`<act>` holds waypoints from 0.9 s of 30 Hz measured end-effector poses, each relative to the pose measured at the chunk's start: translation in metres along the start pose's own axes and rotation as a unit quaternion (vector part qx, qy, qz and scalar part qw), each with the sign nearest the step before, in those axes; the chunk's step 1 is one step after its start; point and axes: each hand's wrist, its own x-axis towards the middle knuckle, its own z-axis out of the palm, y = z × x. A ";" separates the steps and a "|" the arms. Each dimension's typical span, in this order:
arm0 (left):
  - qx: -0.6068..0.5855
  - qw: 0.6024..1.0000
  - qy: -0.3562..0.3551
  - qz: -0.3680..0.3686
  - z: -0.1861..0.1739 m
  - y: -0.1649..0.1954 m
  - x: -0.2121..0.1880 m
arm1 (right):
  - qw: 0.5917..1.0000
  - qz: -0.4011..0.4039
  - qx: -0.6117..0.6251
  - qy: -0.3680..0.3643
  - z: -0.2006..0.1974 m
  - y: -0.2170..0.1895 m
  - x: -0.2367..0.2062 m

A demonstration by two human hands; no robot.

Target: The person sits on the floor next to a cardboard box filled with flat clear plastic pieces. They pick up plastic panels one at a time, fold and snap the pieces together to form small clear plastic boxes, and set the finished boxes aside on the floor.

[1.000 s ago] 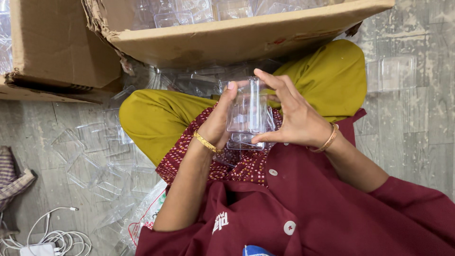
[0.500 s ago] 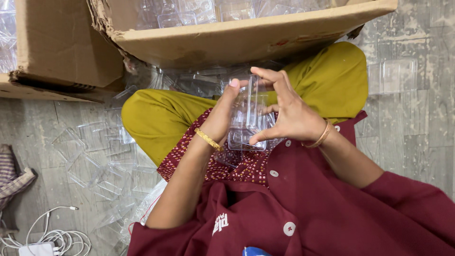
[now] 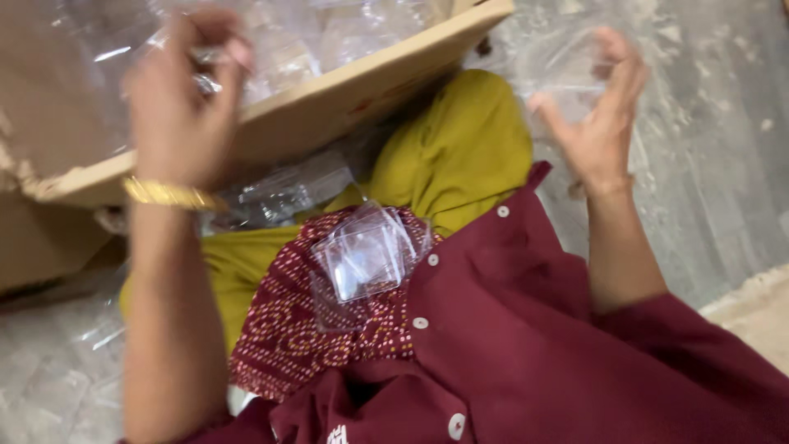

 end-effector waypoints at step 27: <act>0.199 0.929 -0.290 -0.116 0.203 -0.134 0.179 | 0.970 0.052 -0.218 0.091 0.036 0.064 -0.019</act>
